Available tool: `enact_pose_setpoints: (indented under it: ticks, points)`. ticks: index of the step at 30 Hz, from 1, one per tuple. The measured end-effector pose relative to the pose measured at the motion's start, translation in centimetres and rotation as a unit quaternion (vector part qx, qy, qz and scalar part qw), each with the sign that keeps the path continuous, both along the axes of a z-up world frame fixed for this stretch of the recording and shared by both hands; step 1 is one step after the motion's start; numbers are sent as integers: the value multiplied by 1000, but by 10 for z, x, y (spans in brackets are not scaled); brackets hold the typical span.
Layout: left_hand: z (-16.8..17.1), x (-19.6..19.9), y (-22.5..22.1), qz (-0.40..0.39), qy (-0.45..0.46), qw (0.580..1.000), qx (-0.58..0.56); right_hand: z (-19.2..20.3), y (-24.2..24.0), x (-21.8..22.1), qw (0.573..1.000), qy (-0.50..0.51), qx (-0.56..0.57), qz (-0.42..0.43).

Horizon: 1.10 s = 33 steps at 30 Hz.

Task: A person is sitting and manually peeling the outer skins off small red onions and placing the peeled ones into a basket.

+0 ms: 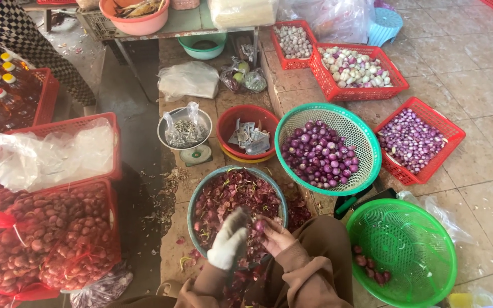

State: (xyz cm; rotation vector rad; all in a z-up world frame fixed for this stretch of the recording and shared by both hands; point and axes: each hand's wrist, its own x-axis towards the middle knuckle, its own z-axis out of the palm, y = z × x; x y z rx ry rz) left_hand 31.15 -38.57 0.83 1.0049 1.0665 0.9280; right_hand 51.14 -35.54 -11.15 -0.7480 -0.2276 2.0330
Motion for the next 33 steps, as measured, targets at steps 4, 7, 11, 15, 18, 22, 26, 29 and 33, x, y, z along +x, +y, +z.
enact_pose_setpoints:
  ticks: [4,7,11,15,18,22,26,29,33]
  points:
    - [-5,1,-3,-6,-208,978,-6,37,-3,-6,1000,-23,0,-22]
    - [-15,12,-6,-88,-121,988,34,-6,4,-2,999,-23,-9,-32]
    - [-14,19,-9,-48,196,978,59,-51,4,1,999,20,8,-40]
    - [1,13,-9,17,26,999,-19,18,-5,-6,1000,-3,13,-2]
    - [3,1,-10,49,-244,961,-120,31,-2,-6,998,-43,-38,-28]
    - [3,5,-12,-92,-305,946,-66,26,1,-5,997,-77,0,-30]
    - [-15,4,-14,-89,-448,877,-147,4,5,0,999,-30,-31,-6]
    - [-23,0,-8,-22,-450,886,-112,3,3,-4,994,-56,-73,-52]
    - [-14,-1,-11,-86,-360,926,-71,20,1,-8,999,-32,-2,-26]
